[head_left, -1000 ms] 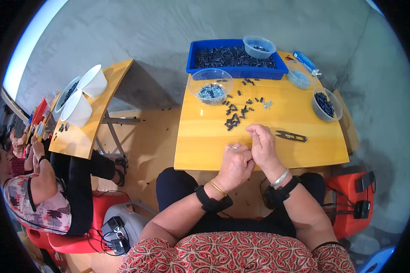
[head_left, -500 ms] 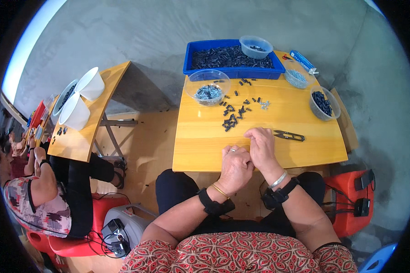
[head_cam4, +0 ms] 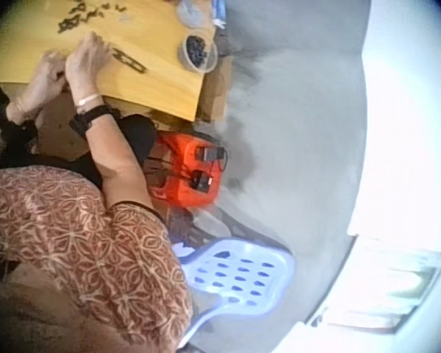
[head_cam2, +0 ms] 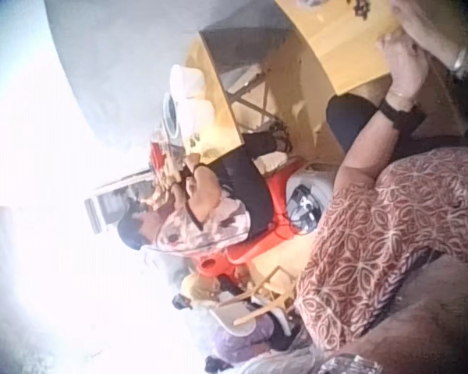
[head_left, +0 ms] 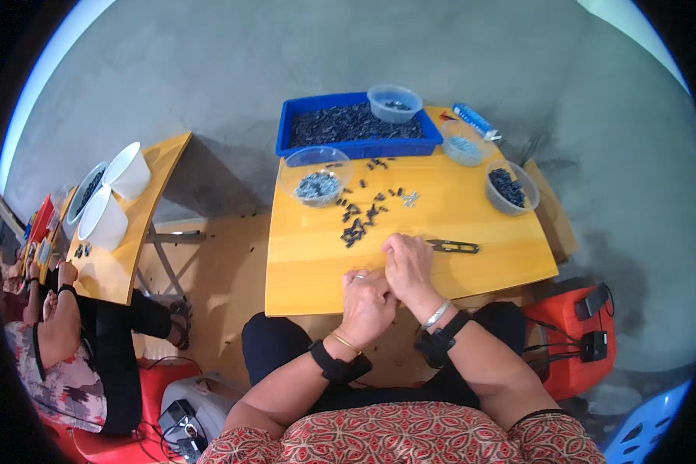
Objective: Assembling small plastic components at a workstation using nippers.
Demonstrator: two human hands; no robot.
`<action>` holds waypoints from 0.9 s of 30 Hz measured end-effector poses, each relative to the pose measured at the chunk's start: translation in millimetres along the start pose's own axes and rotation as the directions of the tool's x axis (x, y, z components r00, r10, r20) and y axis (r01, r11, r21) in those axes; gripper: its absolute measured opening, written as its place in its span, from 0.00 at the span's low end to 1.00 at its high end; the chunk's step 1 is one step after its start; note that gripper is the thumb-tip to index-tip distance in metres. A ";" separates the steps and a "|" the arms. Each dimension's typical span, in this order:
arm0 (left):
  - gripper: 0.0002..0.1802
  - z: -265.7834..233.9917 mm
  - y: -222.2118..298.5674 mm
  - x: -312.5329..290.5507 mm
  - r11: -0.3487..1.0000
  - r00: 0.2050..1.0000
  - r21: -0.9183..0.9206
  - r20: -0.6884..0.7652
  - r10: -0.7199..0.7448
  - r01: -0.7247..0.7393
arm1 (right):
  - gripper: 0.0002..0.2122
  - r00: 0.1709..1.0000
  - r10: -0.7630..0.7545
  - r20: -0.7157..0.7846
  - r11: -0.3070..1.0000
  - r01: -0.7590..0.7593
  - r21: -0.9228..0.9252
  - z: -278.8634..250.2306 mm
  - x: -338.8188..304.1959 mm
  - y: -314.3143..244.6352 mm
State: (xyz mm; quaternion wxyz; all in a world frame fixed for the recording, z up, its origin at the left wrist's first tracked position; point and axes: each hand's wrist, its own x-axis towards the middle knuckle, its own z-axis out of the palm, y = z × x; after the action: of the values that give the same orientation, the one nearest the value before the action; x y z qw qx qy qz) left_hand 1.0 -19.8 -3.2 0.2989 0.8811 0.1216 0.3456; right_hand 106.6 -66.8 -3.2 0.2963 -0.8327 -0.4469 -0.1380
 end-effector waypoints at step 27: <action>0.05 -54.9 42.8 0.7 0.264 0.860 -0.842 0.372 -0.350 0.471 | 0.03 0.979 -0.195 -0.058 0.781 0.191 0.595 -109.4 -40.8 -29.0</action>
State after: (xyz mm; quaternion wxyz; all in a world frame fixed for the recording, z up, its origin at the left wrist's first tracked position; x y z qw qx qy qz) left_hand -35.5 -29.1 55.2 0.8167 0.5224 0.1183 0.2145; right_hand 63.6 -149.0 73.4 0.5261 -0.6473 -0.5513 -0.0172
